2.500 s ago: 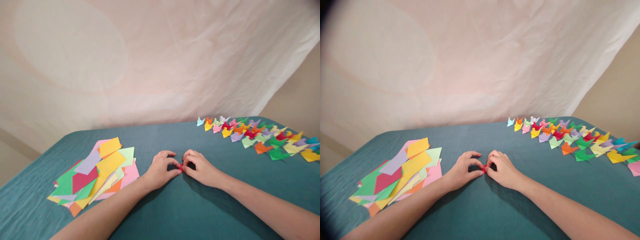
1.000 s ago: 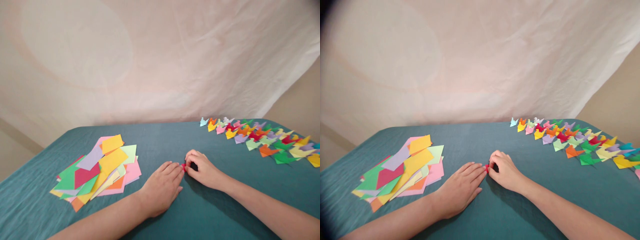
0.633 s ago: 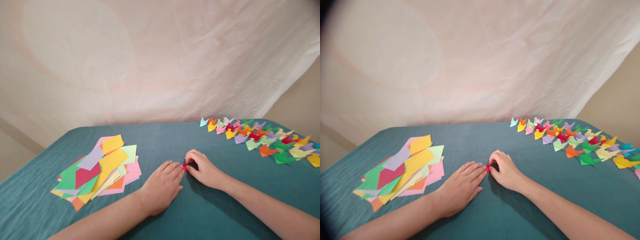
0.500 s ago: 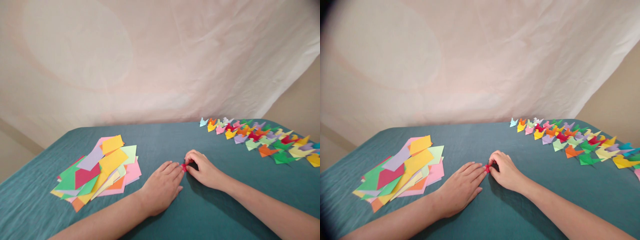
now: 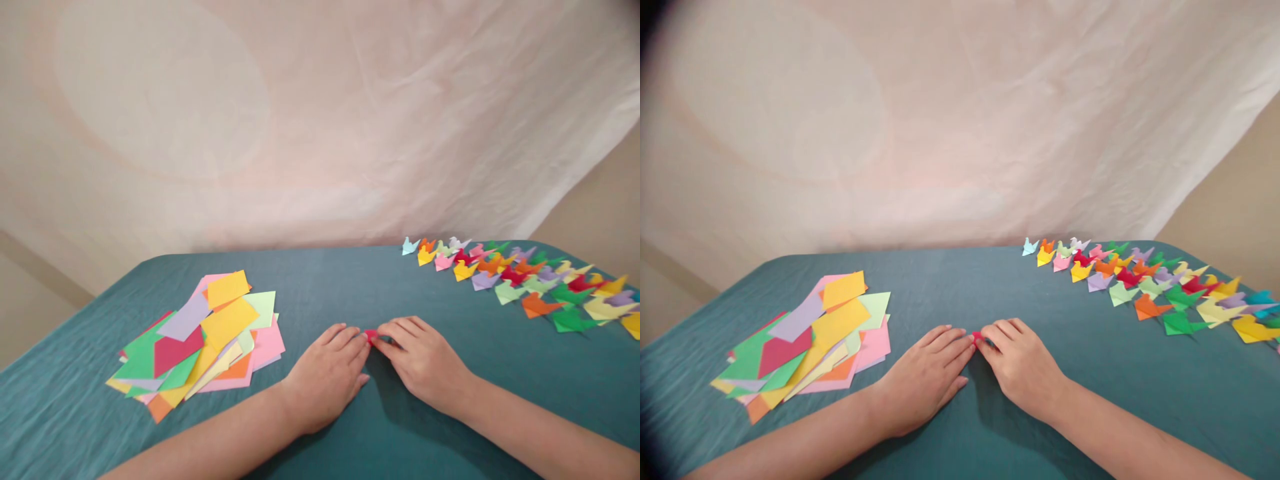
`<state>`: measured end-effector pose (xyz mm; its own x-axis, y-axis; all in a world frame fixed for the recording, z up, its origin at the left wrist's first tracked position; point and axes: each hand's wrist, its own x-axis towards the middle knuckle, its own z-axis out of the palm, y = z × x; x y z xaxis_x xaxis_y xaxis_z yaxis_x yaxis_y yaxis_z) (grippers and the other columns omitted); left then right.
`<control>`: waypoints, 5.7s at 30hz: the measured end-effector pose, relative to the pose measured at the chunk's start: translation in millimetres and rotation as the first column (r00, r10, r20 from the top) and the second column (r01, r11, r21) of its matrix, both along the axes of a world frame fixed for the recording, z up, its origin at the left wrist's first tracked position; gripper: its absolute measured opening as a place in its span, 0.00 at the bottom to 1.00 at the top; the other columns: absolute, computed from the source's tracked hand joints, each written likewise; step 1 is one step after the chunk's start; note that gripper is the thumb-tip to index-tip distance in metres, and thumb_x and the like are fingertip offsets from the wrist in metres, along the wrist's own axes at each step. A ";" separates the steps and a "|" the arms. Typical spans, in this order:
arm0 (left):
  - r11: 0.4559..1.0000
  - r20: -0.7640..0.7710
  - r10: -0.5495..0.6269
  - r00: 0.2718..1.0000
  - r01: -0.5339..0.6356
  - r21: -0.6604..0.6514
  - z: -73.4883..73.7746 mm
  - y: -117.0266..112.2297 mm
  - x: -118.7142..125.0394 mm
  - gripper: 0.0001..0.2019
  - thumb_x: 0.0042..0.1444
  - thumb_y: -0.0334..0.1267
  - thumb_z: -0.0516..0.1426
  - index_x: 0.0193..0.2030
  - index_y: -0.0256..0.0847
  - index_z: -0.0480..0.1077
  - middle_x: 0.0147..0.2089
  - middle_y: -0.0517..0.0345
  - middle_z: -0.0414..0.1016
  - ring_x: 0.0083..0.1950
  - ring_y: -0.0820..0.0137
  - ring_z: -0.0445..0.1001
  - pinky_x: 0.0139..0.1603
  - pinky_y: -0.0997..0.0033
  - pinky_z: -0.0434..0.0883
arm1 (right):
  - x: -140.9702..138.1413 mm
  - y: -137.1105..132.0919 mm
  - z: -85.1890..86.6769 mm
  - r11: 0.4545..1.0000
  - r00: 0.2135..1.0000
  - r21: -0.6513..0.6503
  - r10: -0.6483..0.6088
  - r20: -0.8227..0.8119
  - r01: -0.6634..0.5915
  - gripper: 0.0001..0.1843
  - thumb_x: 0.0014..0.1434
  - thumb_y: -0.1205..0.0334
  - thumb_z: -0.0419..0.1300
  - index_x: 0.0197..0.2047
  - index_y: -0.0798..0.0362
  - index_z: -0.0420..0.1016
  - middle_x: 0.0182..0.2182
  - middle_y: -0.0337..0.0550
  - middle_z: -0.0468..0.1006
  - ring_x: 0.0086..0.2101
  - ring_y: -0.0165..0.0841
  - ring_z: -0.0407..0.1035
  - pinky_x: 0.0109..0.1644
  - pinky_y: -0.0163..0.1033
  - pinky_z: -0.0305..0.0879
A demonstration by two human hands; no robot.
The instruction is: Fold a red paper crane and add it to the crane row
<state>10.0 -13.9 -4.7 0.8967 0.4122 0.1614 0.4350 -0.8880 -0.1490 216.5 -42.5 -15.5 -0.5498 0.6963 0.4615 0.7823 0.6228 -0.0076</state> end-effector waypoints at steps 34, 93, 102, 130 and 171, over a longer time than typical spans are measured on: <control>0.999 0.024 0.025 0.999 -0.024 -0.042 10.9 -0.9 2.6 0.18 0.61 0.44 0.50 0.54 0.39 0.63 0.54 0.50 0.66 0.60 0.61 0.59 0.62 0.60 0.53 | 16.1 13.3 4.4 0.997 0.998 -0.047 -0.062 -0.003 0.062 0.14 0.61 0.72 0.50 0.32 0.53 0.77 0.29 0.43 0.71 0.33 0.33 0.61 0.38 0.42 0.54; 0.975 0.008 0.092 0.996 -0.088 -0.206 17.2 0.2 2.1 0.19 0.58 0.29 0.49 0.57 0.42 0.61 0.47 0.51 0.64 0.51 0.61 0.61 0.51 0.60 0.64 | 6.5 12.4 0.7 0.991 0.992 -0.118 -0.050 0.117 0.064 0.12 0.62 0.69 0.51 0.38 0.53 0.76 0.31 0.44 0.70 0.32 0.34 0.60 0.37 0.41 0.53; 0.972 0.035 0.099 0.995 -0.089 -0.217 19.2 0.1 2.8 0.17 0.57 0.27 0.50 0.53 0.41 0.63 0.47 0.51 0.64 0.51 0.62 0.61 0.52 0.60 0.63 | 5.0 10.0 -6.6 0.993 0.999 -0.112 -0.042 0.009 0.043 0.18 0.62 0.70 0.48 0.54 0.50 0.68 0.43 0.48 0.70 0.39 0.36 0.63 0.41 0.41 0.57; 0.963 0.044 0.069 0.997 -0.055 -0.263 17.6 0.7 1.3 0.21 0.54 0.27 0.51 0.56 0.41 0.61 0.47 0.51 0.63 0.52 0.62 0.61 0.54 0.60 0.63 | 8.4 21.3 -11.5 0.971 0.984 -0.167 -0.178 -0.028 0.171 0.17 0.59 0.72 0.52 0.48 0.52 0.73 0.39 0.46 0.71 0.40 0.37 0.63 0.43 0.43 0.60; 0.787 0.340 0.365 0.866 -0.092 -0.611 10.7 21.7 8.6 0.10 0.53 0.36 0.56 0.43 0.40 0.68 0.41 0.55 0.71 0.42 0.68 0.70 0.43 0.69 0.68 | 6.2 23.0 -4.4 0.908 0.902 -0.418 -0.190 -0.387 0.012 0.05 0.57 0.60 0.59 0.35 0.52 0.67 0.35 0.40 0.72 0.37 0.33 0.65 0.41 0.39 0.59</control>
<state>18.6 7.8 6.0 0.6598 0.7322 0.1687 0.5317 -0.6136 0.5837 222.7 -19.6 -19.8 -0.2887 0.9089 0.3009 0.7102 0.4141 -0.5694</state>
